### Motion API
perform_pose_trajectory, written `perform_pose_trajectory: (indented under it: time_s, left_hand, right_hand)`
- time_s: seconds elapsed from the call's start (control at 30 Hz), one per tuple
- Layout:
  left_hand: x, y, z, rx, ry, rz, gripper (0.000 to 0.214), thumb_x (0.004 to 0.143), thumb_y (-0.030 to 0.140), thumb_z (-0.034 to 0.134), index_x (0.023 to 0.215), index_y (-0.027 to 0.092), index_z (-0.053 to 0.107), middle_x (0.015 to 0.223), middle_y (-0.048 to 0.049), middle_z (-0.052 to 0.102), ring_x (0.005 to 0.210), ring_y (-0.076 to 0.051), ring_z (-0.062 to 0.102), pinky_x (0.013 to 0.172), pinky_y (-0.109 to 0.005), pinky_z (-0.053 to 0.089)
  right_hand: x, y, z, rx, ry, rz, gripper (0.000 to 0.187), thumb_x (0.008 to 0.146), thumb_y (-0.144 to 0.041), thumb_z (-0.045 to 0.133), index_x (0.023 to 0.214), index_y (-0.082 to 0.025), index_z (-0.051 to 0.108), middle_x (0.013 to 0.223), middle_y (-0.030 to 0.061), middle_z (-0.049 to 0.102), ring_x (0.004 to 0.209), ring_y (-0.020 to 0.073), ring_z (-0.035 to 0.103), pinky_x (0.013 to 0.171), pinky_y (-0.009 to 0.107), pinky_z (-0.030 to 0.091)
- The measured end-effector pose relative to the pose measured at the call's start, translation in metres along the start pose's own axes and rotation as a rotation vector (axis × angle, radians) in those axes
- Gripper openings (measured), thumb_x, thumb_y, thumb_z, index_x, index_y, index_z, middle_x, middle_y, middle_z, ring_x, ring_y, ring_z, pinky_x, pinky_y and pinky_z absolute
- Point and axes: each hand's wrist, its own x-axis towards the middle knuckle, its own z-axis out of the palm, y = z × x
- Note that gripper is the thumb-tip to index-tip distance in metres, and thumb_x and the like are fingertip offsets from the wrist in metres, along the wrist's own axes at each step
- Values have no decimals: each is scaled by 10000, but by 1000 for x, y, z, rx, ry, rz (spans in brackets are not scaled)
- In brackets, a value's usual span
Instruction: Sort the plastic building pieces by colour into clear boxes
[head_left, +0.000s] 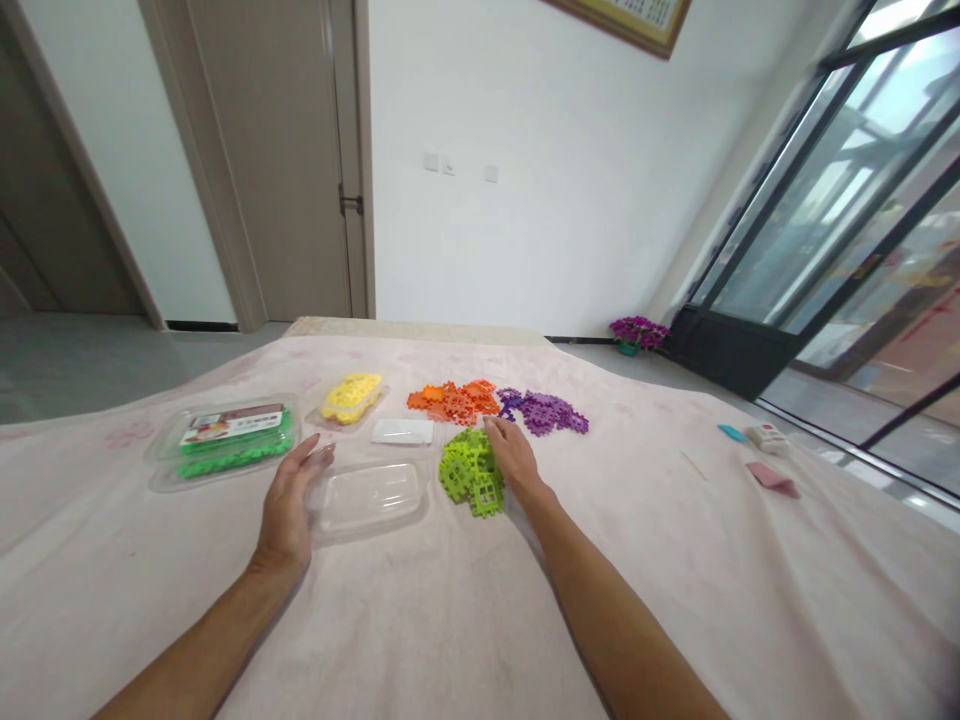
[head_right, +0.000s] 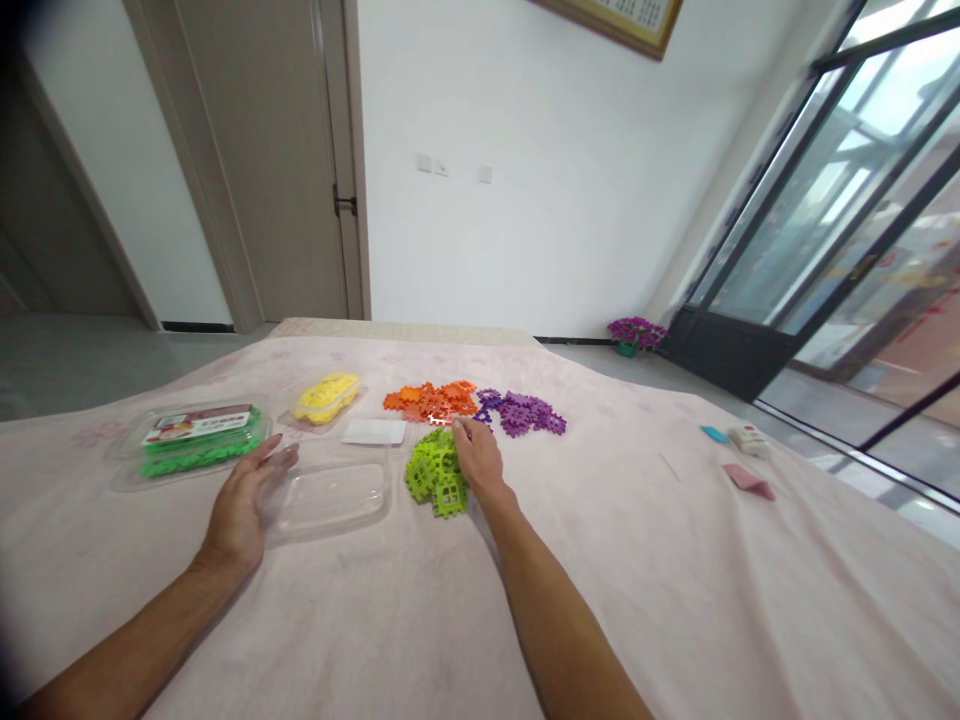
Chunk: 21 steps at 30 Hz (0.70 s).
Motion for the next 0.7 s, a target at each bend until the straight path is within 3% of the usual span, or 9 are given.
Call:
perform_pose_trajectory:
  time_s: [0.1,0.2,0.4,0.57,0.7]
  left_hand:
    - [2,-4,2,17,-27,0,524,739,370,683,1237,207,663,1112,-40,730,1145,-225,639,1126,-405,375]
    - [2,-5,4,42,-84,0,552,768,395,675,1286,208,636,1075,-44,743,1132,-227,652,1123,-413,376]
    - [-2,0,7,137,-162,-26,576,750,422,698,1280,204,643,1042,-57,751,1078,-240,675,1087,-421,403]
    - [0,-2,6,159,-187,-56,552,747,428,700,1251,207,661,1039,-56,758,1077,-235,671,1071,-402,407]
    - [4,-7,6,176,-188,-48,487,729,422,717,1156,189,710,993,-59,761,1026,-228,679,974,-352,466]
  right_hand:
    - [8,8,-16,86,-44,-21,400,923,-485,475,957,-195,748,936,39,740,910,218,661,830,311,484]
    - [11,12,-29,168,-179,-81,306,832,-421,616,949,-180,764,914,39,744,856,205,666,772,289,485]
    - [7,4,-32,-45,-292,-110,184,720,-276,734,877,-193,781,862,18,730,765,160,636,697,249,455]
    - [5,-11,-38,-49,-245,-111,121,743,-255,695,833,-187,740,798,3,713,728,147,620,663,240,430]
    - [7,-18,-42,116,-89,-83,192,757,-330,685,861,-170,702,711,-3,671,646,142,584,619,250,420]
